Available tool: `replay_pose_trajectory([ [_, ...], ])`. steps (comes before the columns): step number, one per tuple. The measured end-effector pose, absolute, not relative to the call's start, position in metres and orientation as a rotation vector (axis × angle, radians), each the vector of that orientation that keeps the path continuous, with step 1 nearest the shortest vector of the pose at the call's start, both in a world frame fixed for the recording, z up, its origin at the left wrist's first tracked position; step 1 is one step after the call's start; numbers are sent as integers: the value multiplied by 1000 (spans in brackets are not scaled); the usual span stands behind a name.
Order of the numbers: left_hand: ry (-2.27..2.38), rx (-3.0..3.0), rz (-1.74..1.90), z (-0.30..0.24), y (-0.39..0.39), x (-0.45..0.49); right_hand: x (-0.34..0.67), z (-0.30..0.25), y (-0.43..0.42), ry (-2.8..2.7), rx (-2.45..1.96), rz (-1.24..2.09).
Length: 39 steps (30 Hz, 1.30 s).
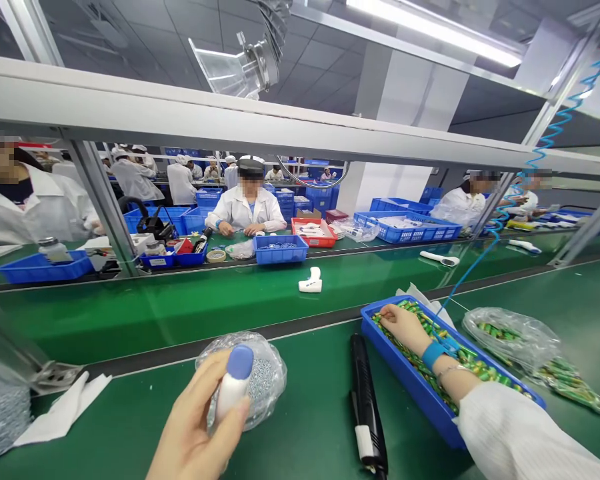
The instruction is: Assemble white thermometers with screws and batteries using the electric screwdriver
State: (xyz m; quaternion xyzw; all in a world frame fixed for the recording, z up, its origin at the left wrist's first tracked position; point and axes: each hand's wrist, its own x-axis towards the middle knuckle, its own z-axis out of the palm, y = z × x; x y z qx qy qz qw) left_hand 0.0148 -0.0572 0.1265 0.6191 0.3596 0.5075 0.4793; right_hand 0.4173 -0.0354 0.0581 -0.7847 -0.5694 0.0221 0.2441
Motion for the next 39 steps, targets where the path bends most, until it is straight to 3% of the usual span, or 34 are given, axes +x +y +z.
replay_pose_trajectory([
  [7,869,1229,1064,130,-54,14,364,116,-35,-1586,-2059,-55],
  [15,544,1128,962,102,-50,29,222,185,-76,-1850,-1543,267],
  [27,442,1222,977,99,-51,30,169,186,-80,-2166,-1318,378],
  [39,507,1286,1113,94,-53,29,167,183,-78,-2146,-1337,105],
])
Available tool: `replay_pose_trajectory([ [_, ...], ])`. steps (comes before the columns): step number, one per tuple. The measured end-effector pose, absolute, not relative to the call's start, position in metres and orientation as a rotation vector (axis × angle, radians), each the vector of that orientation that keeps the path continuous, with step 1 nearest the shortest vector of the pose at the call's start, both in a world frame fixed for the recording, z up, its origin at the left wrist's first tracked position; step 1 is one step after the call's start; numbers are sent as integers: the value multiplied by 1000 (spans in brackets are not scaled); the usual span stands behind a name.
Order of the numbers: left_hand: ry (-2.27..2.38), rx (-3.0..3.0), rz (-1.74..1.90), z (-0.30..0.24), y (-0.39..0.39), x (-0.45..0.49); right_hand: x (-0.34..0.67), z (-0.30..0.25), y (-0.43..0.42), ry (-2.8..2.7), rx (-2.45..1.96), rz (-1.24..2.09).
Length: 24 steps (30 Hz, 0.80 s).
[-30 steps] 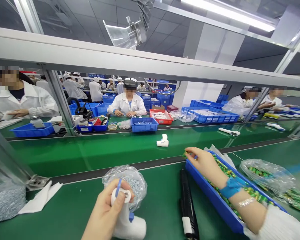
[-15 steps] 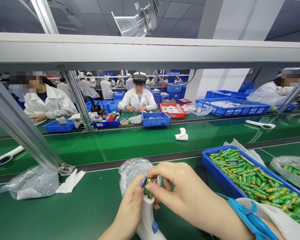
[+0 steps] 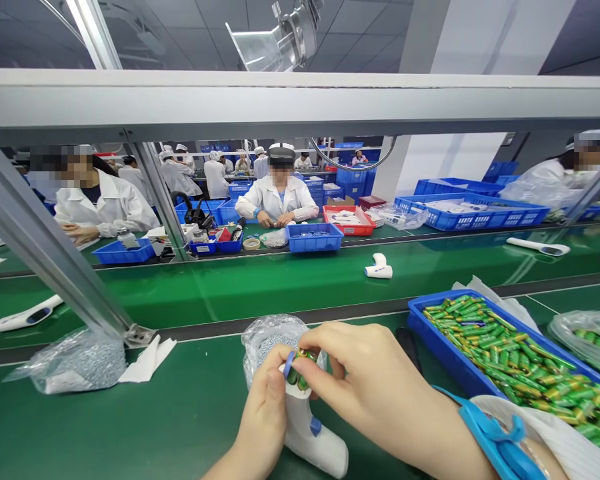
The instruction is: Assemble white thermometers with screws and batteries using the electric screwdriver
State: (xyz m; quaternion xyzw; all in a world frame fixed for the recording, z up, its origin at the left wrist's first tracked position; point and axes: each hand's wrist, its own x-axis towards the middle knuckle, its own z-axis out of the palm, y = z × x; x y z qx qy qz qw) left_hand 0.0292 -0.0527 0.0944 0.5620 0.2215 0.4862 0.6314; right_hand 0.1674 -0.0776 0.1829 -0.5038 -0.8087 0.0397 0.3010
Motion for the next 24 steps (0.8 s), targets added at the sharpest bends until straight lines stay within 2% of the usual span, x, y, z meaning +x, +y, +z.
replay_pose_trajectory([
  [11,553,1298,1161,95,-52,28,169,187,-81,-2307,-1210,177],
  [24,551,1228,1139,96,-54,27,172,189,-83,-2088,-1270,400],
])
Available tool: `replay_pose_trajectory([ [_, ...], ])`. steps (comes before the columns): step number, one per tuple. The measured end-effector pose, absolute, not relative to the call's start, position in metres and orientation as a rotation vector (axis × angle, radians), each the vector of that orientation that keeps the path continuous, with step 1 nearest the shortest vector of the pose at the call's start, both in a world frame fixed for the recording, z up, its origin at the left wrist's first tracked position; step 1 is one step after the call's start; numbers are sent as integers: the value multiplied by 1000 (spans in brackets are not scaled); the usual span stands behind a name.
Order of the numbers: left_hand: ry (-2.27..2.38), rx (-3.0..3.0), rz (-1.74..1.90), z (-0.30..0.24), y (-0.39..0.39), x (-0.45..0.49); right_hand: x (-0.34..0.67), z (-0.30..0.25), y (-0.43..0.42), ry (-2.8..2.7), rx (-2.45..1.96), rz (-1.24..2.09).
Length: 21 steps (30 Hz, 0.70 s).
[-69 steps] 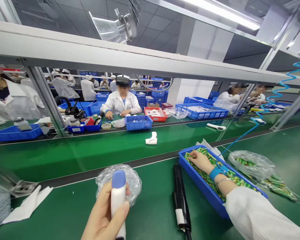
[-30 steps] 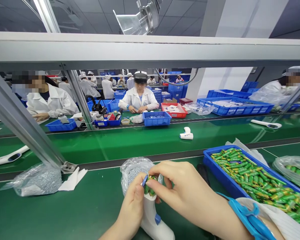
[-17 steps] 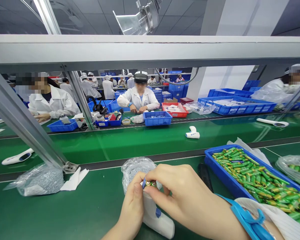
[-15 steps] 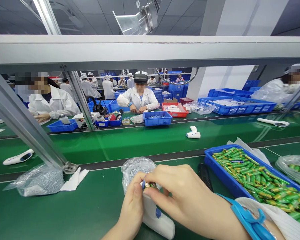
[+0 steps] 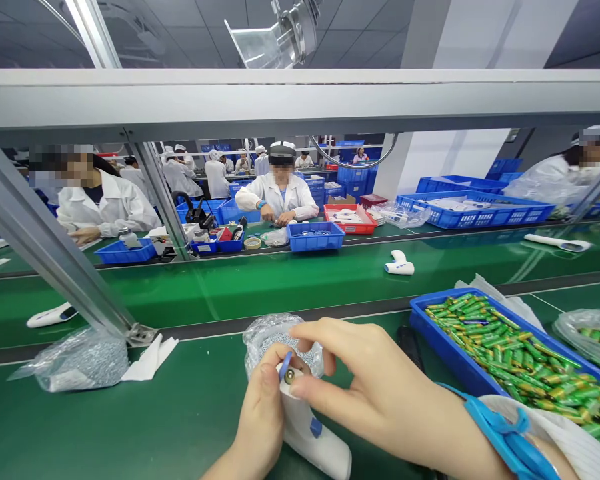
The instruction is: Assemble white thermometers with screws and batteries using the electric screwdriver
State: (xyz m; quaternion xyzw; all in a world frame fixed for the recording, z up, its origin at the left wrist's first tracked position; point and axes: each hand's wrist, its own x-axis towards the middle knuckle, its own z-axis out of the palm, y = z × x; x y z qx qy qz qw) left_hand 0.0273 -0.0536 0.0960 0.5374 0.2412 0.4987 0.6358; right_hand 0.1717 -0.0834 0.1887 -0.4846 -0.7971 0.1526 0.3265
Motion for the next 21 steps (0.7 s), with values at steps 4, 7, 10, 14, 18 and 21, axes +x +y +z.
replay_pose_trajectory([
  [4,519,1169,1127,94,-55,29,177,173,-76,-1798,-1333,886],
  [7,496,1133,1139,92,-56,30,172,158,-69,-1571,-1173,1335],
  [10,478,1188,1140,94,-55,29,160,148,-68,-1419,-1095,1576],
  [14,504,1333,1204,96,-55,28,148,149,-76,-1381,-977,1659],
  [18,516,1386,1234,93,-56,28,146,152,-81,-1381,-956,1713],
  [21,509,1315,1199,90,-57,27,147,149,-82,-1252,-915,1833],
])
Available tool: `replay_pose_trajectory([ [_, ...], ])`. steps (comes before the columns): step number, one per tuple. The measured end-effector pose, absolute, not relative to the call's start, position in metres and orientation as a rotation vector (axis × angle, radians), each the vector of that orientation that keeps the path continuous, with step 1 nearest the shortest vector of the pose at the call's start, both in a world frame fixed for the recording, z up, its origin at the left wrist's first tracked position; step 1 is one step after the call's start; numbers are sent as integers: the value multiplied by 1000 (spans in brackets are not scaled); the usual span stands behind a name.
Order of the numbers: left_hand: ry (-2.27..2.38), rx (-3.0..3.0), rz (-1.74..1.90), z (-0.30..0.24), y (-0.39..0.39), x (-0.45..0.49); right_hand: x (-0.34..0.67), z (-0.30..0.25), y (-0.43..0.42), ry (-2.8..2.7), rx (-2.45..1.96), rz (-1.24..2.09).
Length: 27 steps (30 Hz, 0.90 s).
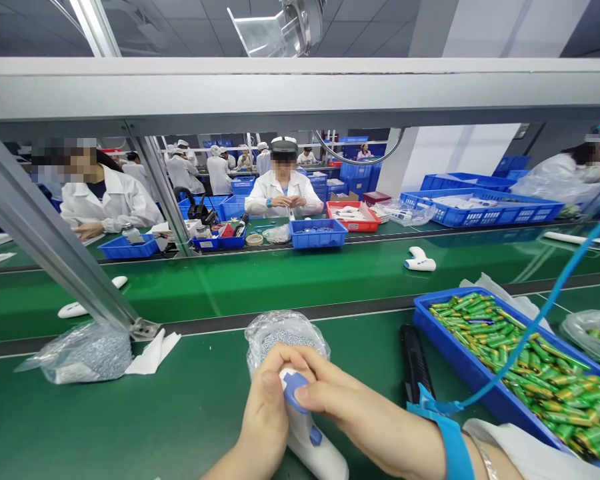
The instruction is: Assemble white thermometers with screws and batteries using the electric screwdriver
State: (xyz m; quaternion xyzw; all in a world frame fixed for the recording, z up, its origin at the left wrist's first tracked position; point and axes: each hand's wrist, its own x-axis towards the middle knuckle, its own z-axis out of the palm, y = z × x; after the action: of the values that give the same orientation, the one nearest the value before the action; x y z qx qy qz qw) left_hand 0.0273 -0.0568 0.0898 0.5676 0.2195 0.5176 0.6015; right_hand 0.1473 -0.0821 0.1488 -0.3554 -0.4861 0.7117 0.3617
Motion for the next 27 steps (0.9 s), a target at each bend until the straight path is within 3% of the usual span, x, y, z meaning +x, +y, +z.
replay_pose_trajectory([
  [8,609,1090,1114,89,-59,30,151,139,-81,-1037,-812,2054],
  [19,766,1166,1055,79,-61,29,157,130,-83,-1187,-773,1909],
  [23,824,1134,1000,75,-54,32,163,120,-82,-1267,-949,1904],
  [25,794,1066,972,73,-47,35,167,117,-81,-1493,-1174,1663],
  [27,763,984,972,69,-41,39,168,117,-78,-1832,-1338,1161],
])
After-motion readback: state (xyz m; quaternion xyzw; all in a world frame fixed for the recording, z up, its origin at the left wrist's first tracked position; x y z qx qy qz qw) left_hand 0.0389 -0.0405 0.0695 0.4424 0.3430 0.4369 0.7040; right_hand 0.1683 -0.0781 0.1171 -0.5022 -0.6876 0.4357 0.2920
